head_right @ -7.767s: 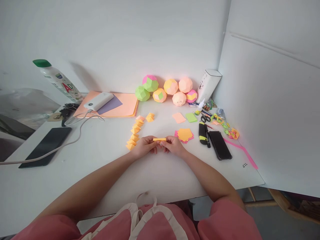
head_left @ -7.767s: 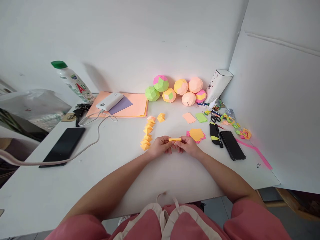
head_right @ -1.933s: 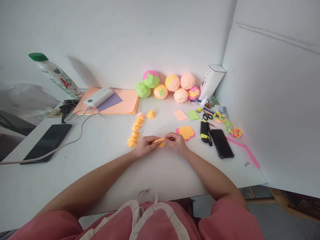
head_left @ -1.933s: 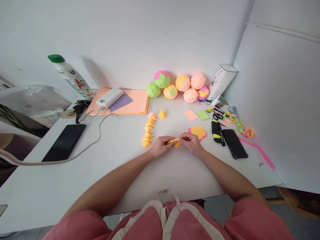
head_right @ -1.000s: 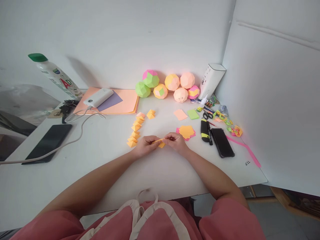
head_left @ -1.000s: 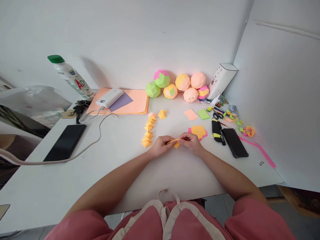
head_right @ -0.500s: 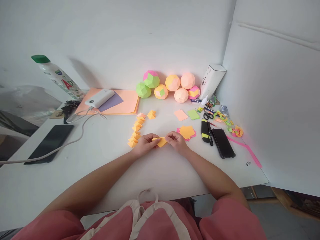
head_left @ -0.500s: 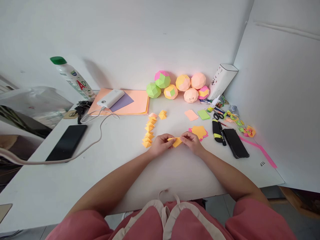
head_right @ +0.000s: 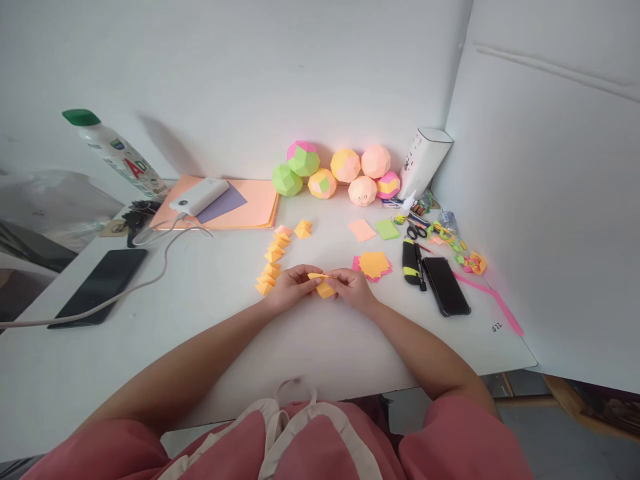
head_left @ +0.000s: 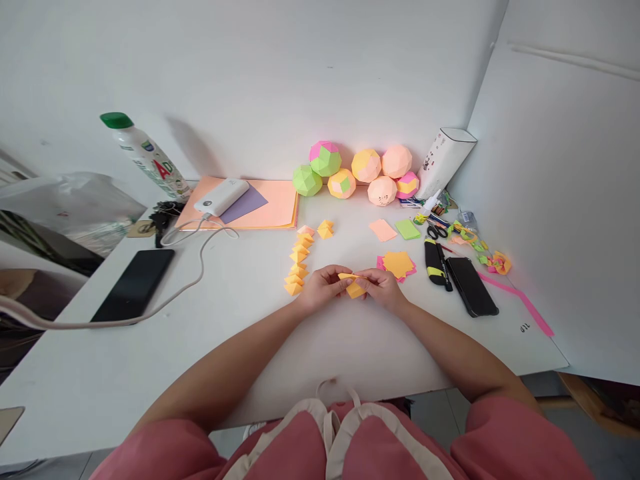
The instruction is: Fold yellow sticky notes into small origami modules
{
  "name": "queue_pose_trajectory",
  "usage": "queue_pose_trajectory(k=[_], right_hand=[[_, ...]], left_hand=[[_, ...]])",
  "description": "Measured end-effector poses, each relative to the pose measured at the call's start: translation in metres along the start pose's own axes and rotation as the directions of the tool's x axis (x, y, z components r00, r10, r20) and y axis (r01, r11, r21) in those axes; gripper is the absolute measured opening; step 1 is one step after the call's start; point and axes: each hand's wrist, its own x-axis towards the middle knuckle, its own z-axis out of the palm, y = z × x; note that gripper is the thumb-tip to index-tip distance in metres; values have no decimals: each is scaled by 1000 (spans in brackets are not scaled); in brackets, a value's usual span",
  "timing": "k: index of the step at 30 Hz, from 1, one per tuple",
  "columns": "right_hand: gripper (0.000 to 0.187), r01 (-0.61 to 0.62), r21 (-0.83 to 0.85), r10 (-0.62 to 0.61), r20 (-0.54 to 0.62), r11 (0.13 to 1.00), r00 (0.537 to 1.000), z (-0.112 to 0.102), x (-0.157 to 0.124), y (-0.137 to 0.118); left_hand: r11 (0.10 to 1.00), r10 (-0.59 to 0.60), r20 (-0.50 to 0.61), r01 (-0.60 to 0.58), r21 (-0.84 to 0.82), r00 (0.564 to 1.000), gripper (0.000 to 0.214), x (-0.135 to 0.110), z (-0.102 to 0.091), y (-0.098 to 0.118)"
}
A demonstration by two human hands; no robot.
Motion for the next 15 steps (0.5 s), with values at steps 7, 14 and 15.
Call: queue_pose_trajectory(k=[7, 14, 15], right_hand=[[25, -10, -9, 10, 18, 1000, 1000, -1, -1, 0], [26, -22, -25, 23, 25, 999, 999, -1, -1, -2], [26, -22, -23, 23, 22, 1000, 1000, 0, -1, -2]], left_hand=[[1000, -13, -23, 13, -17, 1000, 39, 2, -1, -3], [1000, -10, -34, 10, 5, 999, 38, 2, -1, -1], [1000, -14, -29, 14, 9, 999, 38, 1, 0, -1]])
